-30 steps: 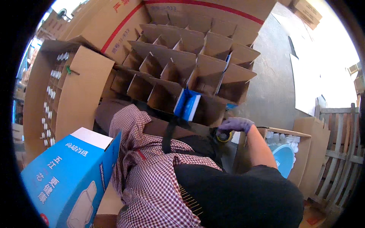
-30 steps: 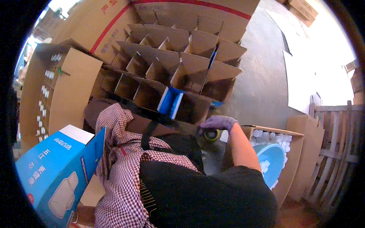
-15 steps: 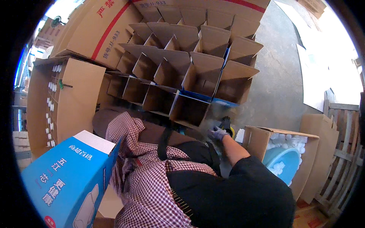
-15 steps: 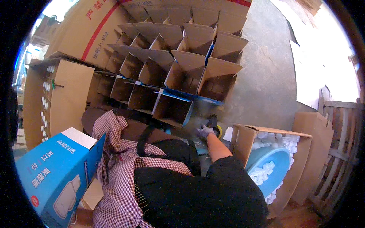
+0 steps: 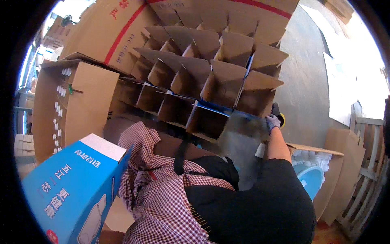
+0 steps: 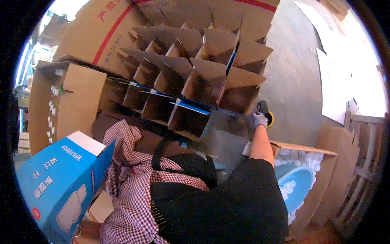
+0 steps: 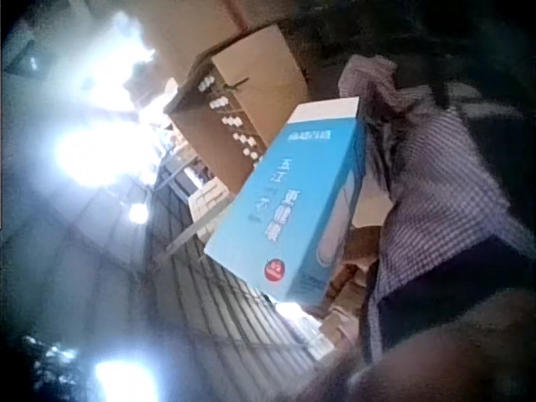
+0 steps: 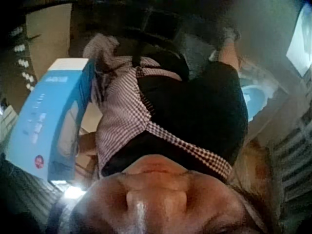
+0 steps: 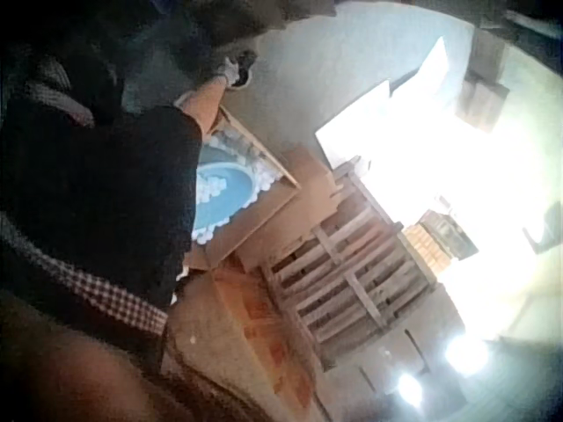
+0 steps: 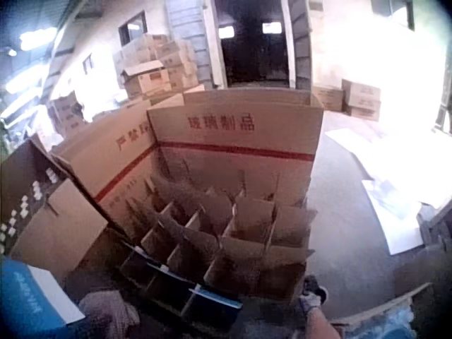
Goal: The person unpacks a blue box, then repeatedly picks up white thermos flasks from a nearby box. They place a white lid on each flask, insert a green tool into the opening, and wrap the flask in a clear plastic bag before placing it into a compartmentalized cardboard box.
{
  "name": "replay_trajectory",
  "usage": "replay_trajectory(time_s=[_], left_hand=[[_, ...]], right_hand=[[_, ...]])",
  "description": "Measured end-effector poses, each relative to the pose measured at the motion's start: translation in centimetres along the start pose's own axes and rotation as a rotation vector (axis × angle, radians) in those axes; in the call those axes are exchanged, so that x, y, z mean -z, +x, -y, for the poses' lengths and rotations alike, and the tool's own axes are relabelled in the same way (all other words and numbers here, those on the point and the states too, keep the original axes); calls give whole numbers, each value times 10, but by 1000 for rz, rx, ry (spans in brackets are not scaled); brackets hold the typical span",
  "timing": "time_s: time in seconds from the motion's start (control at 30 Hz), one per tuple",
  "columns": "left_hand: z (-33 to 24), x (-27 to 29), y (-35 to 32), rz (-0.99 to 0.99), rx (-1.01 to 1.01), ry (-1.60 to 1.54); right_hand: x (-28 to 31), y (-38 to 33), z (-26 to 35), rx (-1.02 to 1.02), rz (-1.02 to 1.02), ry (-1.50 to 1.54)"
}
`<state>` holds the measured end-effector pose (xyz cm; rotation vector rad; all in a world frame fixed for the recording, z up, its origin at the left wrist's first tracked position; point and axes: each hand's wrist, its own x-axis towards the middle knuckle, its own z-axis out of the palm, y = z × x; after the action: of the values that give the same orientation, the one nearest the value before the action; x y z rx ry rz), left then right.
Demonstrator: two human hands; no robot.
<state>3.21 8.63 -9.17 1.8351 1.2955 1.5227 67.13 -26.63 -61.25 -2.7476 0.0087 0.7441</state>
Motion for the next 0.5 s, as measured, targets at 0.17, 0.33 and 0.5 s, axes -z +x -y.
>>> replay_trajectory(time_s=[0.17, 0.33, 0.5], left_hand=[[-13, 22, -4, -141, -48, -160], [-43, 23, 12, -199, -186, -521], [-51, 44, 15, -194, -257, -848]], right_hand=[[111, -94, 109, 113, -536, 1218], [170, -242, 235, 911, -312, 1272], [158, -375, 310, 1532, 664, 1013]])
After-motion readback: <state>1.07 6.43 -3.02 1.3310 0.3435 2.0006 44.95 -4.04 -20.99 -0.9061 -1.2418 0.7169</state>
